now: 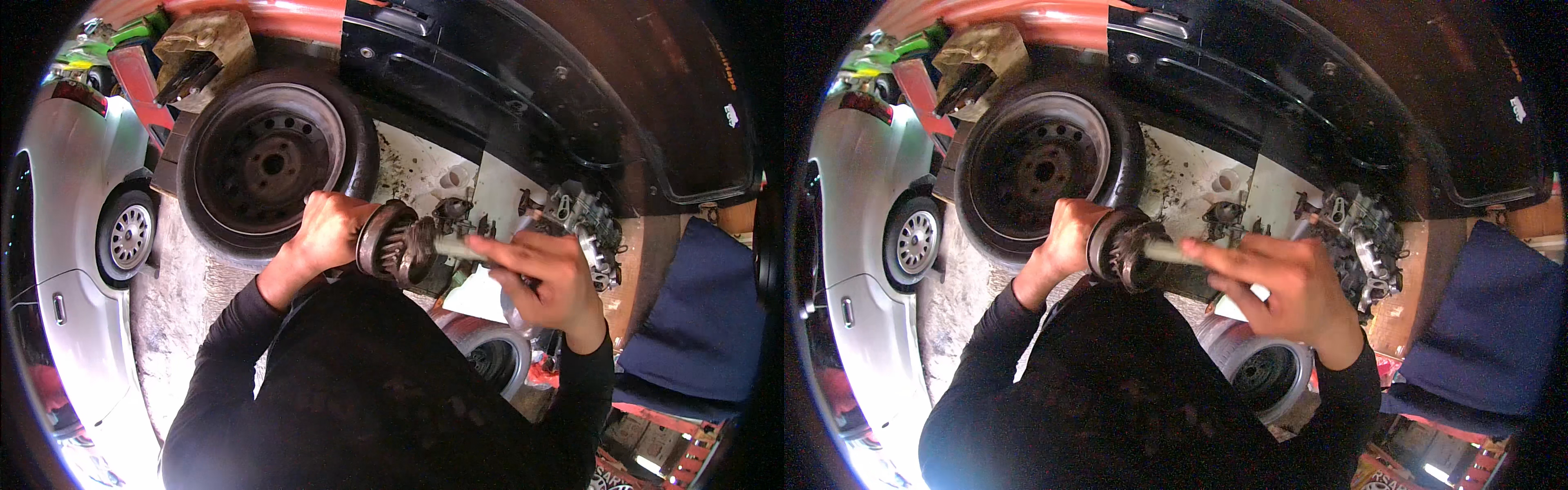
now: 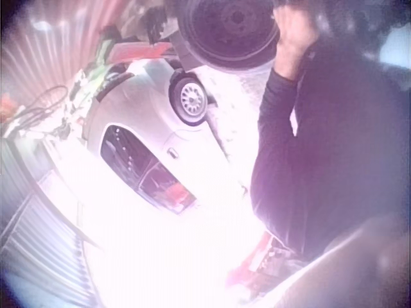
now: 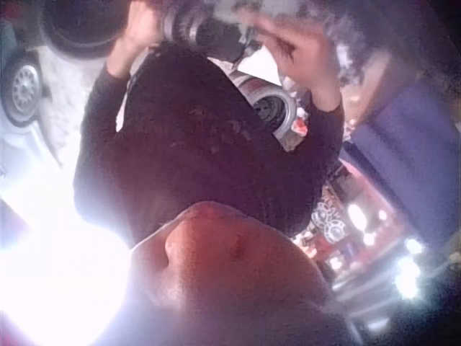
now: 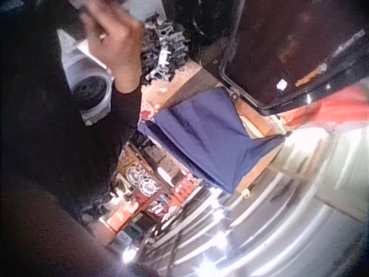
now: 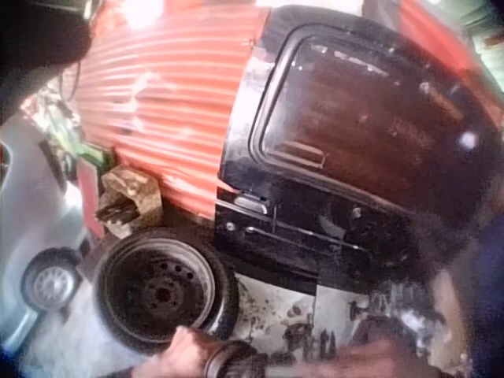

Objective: The person cleans a metal gear assembly using a wire brush and a small scraper. They rotate the gear to access different sides and remove grime from the teeth and shaft. The cleaned gear is held and turned repeatedly to inspect the surfaces.

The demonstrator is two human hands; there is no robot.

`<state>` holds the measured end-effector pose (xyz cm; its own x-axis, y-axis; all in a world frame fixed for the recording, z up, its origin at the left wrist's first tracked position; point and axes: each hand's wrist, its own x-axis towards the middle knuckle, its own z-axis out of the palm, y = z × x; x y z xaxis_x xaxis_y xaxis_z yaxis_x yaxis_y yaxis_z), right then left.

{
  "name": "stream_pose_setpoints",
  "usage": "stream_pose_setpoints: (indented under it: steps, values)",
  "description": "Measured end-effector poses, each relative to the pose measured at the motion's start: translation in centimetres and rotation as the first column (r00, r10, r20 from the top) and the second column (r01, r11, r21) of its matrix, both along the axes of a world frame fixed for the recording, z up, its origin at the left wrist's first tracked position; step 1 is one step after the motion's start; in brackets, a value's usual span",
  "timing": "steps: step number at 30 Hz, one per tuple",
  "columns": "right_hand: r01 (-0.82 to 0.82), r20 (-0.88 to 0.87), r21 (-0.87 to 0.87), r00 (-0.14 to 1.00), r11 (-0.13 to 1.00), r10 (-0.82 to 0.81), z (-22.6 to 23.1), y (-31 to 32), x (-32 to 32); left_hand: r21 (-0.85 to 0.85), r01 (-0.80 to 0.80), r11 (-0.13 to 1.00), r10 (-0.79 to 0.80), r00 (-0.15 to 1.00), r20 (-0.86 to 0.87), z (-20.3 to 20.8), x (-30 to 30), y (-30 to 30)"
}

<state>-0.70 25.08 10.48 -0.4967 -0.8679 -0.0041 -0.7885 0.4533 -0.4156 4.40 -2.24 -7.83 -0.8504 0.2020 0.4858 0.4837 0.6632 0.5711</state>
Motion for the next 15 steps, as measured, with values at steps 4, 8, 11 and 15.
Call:
stream_pose_setpoints:
  steps: [4,8,11,15]
  values:
    - [0.215,-0.08,-0.015,0.973,0.976,-0.216,-2.7,1.4,-2.3,0.042,0.031,0.999,-0.03,0.999,-0.02,0.1,-0.2,0.0]
    - [0.101,0.084,-0.054,0.992,0.993,-0.097,-1.6,-0.7,-0.7,0.062,-0.012,0.998,0.013,1.0,-0.018,0.4,-0.6,-0.3]
    - [0.258,-0.085,0.09,0.964,0.962,-0.251,-2.6,0.2,-1.7,0.096,-0.014,0.995,0.016,1.0,-0.016,-0.1,-0.5,-0.5]
    - [0.131,0.101,-0.293,0.989,0.947,-0.106,-2.4,-1.0,-0.2,0.094,-0.011,0.996,0.01,1.0,0.015,-0.3,-0.8,-1.1]
